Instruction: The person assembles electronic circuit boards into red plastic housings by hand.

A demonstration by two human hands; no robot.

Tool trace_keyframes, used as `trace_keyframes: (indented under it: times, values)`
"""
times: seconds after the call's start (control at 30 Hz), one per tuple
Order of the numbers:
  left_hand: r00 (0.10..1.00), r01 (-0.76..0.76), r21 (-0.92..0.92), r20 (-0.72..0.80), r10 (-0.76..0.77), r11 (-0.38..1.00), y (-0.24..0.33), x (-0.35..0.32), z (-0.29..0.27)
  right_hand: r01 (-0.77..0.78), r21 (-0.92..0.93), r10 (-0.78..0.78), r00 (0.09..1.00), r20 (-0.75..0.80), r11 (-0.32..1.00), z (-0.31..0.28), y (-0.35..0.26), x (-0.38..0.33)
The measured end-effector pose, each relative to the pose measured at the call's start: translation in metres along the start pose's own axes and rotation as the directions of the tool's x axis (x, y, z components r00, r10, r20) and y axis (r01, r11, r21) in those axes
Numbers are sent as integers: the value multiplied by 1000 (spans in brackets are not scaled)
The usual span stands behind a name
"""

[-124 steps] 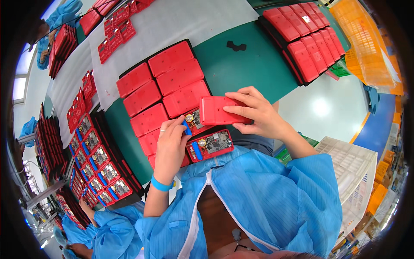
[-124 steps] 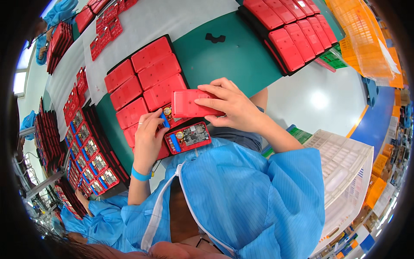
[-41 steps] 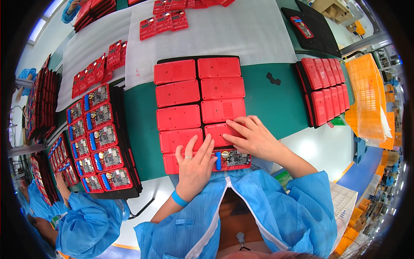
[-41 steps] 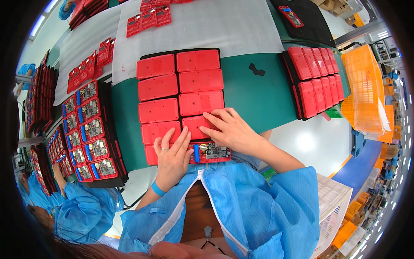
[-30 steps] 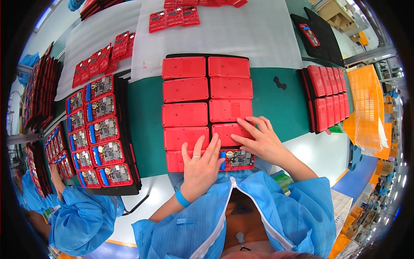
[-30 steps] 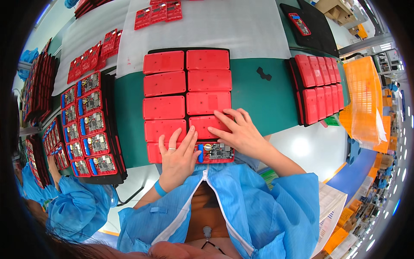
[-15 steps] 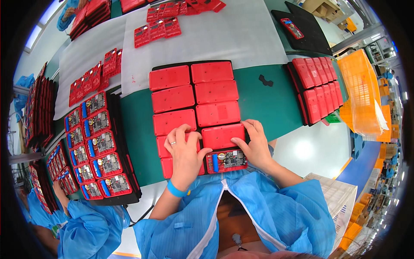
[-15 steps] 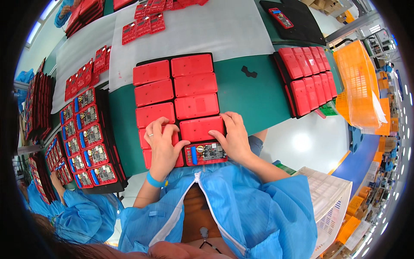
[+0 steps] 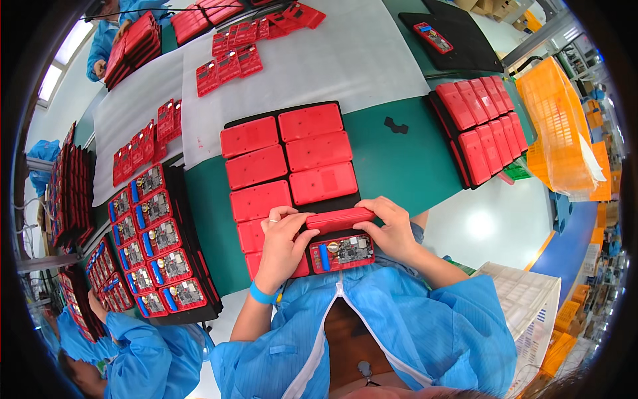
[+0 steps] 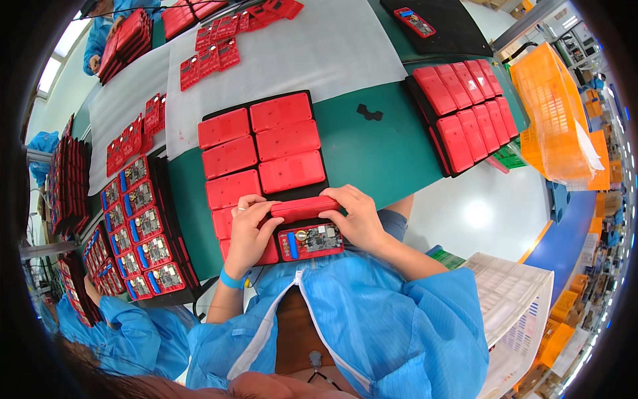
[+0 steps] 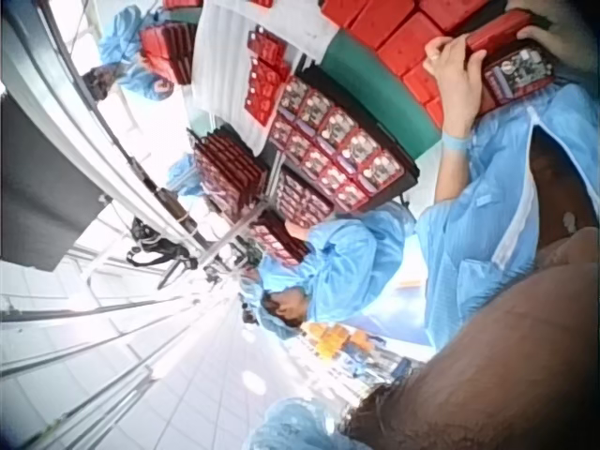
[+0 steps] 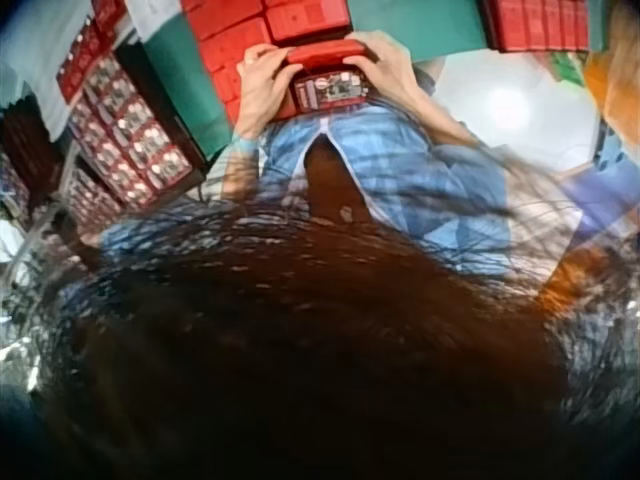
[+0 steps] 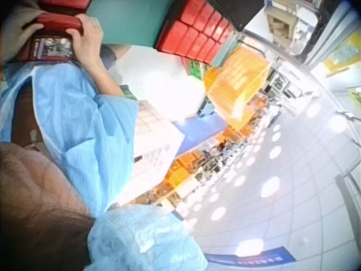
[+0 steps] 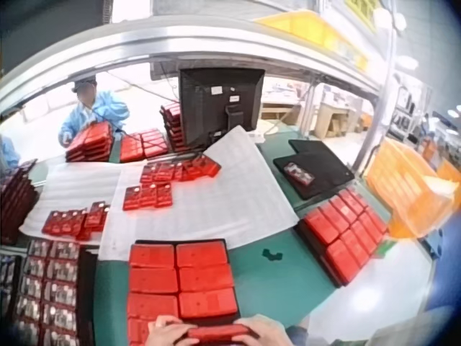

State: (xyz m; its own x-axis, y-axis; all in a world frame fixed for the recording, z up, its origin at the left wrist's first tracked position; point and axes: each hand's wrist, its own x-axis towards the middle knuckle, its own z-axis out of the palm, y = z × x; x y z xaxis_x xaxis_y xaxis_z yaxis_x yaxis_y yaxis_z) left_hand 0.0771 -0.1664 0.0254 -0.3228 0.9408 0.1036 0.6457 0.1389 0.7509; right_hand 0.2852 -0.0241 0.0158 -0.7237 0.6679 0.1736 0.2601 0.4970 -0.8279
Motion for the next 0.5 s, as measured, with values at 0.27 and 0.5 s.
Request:
trace_keyframes:
  times: [0.27,0.5]
  values:
    - [998,-27,49,-58,30,998,4,-3,3,-1,121,-4,999,38,993,-3,7,-3]
    - [991,-76,80,-102,84,994,4,0,6,-28,138,28,1000,1,990,0,9,-2]
